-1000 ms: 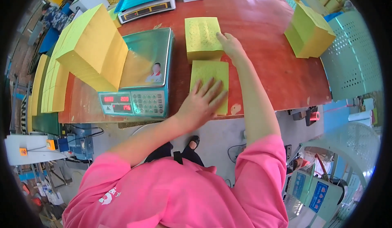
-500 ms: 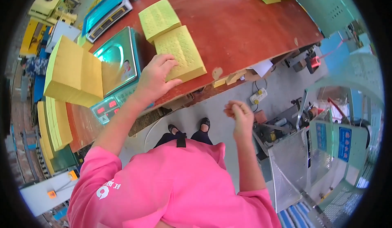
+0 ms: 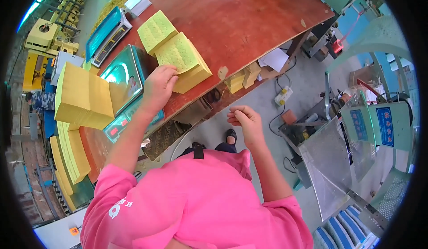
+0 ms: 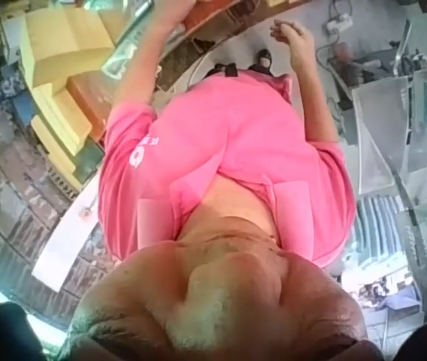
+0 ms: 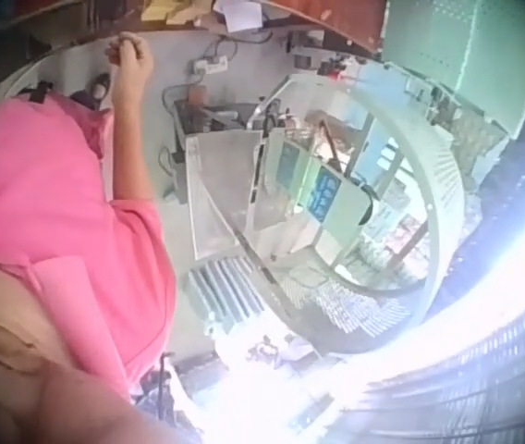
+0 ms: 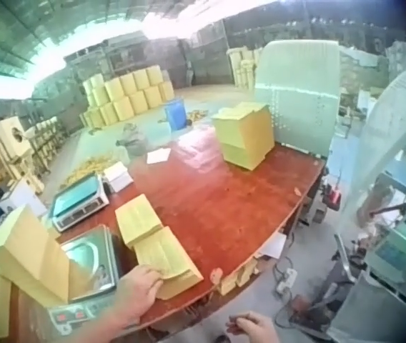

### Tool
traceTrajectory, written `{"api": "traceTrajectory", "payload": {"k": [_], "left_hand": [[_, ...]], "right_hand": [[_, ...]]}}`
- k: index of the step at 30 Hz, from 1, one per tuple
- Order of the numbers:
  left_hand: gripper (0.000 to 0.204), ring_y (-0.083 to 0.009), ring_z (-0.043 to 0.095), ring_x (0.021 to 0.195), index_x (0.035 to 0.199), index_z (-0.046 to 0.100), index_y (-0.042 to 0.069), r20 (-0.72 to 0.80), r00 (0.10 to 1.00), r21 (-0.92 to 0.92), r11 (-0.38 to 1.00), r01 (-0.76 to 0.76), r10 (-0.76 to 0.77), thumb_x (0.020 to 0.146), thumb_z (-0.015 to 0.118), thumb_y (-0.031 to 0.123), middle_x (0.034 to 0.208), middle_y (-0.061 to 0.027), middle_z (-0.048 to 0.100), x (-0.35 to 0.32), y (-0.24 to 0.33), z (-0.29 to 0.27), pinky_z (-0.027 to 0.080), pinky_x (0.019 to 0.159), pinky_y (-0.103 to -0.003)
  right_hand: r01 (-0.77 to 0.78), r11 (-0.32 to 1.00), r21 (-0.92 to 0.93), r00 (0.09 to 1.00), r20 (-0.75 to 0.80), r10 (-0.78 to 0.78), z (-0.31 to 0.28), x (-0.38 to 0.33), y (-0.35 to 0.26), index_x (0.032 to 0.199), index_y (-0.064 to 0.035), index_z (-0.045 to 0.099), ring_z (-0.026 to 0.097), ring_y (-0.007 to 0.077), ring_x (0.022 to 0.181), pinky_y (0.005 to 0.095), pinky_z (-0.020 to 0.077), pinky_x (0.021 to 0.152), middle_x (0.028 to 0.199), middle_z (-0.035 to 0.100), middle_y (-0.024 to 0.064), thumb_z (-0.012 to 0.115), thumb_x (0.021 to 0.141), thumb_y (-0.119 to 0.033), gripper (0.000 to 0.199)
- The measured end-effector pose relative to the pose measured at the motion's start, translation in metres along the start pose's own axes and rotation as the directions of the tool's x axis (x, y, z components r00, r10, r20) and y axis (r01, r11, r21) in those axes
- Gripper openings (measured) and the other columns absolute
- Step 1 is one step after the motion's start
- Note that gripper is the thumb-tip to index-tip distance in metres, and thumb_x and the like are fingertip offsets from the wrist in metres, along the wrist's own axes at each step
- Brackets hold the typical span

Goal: Weighing stacks of yellow paper on a digital scale and stacking them on a table in a paper mill workshop.

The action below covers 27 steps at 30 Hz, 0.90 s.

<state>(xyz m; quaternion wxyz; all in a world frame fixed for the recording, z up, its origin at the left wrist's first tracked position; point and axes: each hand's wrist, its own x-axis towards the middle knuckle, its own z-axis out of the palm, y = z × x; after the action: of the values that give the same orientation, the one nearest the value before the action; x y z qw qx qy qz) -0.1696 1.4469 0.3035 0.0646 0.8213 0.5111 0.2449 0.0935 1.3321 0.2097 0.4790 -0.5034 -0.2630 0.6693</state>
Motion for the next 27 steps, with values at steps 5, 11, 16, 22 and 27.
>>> {"api": "traceTrajectory", "payload": {"k": [5, 11, 16, 22, 27], "left_hand": [[0.014, -0.0348, 0.06, 0.103, 0.089, 0.063, -0.003, -0.115, 0.963, 0.286, 0.936, -0.204, 0.245, 0.078, 0.064, 0.005, 0.105, -0.018, 0.064, -0.033, 0.03, -0.028, 0.046, 0.092, -0.046], [0.032, -0.0333, 0.054, 0.12, 0.099, 0.063, 0.001, -0.057, 0.911, 0.087, 0.911, -0.403, 0.409, 0.071, 0.069, 0.016, 0.118, -0.0177, 0.059, -0.112, 0.07, -0.001, 0.039, 0.104, -0.051], [0.052, -0.0275, 0.054, 0.123, 0.12, 0.059, 0.0, -0.144, 0.894, -0.512, 0.805, 0.299, -0.424, 0.079, 0.079, 0.025, 0.132, -0.0185, 0.052, -0.148, 0.05, -0.027, 0.043, 0.104, -0.043], [0.025, -0.0115, 0.063, 0.078, 0.106, 0.062, -0.003, 0.424, 0.785, -0.89, -0.048, 0.453, -0.452, 0.093, 0.066, 0.018, 0.089, -0.0041, 0.066, -0.178, 0.02, -0.101, 0.052, 0.065, -0.026], [0.015, -0.0056, 0.057, 0.068, 0.088, 0.06, 0.003, 0.175, 0.832, -0.887, 0.281, 0.366, -0.527, 0.094, 0.066, 0.016, 0.076, -0.0003, 0.06, -0.187, -0.004, -0.208, 0.048, 0.06, -0.023]], "right_hand": [[-0.067, 0.994, 0.082, 0.975, 0.218, 0.048, 0.03, 0.003, -0.024, 0.12, 0.0012, 0.059, 0.068, 0.0202, 0.085, 0.0311, 0.0541, 0.076, 0.103, 0.068, 0.013, 0.052, 0.099, -0.026, 0.035], [0.023, 0.986, -0.162, 0.981, 0.194, 0.009, 0.059, -0.001, -0.035, 0.133, 0.0047, 0.046, 0.062, 0.0198, 0.106, 0.0342, 0.0511, 0.09, 0.12, 0.06, 0.0131, 0.048, 0.095, -0.007, 0.04], [0.1, 0.986, -0.13, 0.968, 0.243, -0.066, 0.102, -0.033, -0.044, 0.135, 0.005, 0.045, 0.059, 0.0193, 0.109, 0.0333, 0.0479, 0.093, 0.124, 0.057, 0.0126, 0.047, 0.092, 0.0, 0.043], [0.199, 0.968, -0.154, 0.92, 0.368, -0.131, 0.156, -0.062, -0.041, 0.132, 0.0065, 0.048, 0.057, 0.0161, 0.106, 0.0293, 0.0469, 0.09, 0.12, 0.059, 0.0115, 0.05, 0.092, -0.002, 0.041], [0.491, 0.814, -0.311, 0.8, 0.529, -0.281, 0.234, -0.058, -0.071, 0.123, 0.0084, 0.056, 0.058, 0.0122, 0.096, 0.0263, 0.0461, 0.084, 0.11, 0.063, 0.0096, 0.058, 0.088, -0.007, 0.039]]}}
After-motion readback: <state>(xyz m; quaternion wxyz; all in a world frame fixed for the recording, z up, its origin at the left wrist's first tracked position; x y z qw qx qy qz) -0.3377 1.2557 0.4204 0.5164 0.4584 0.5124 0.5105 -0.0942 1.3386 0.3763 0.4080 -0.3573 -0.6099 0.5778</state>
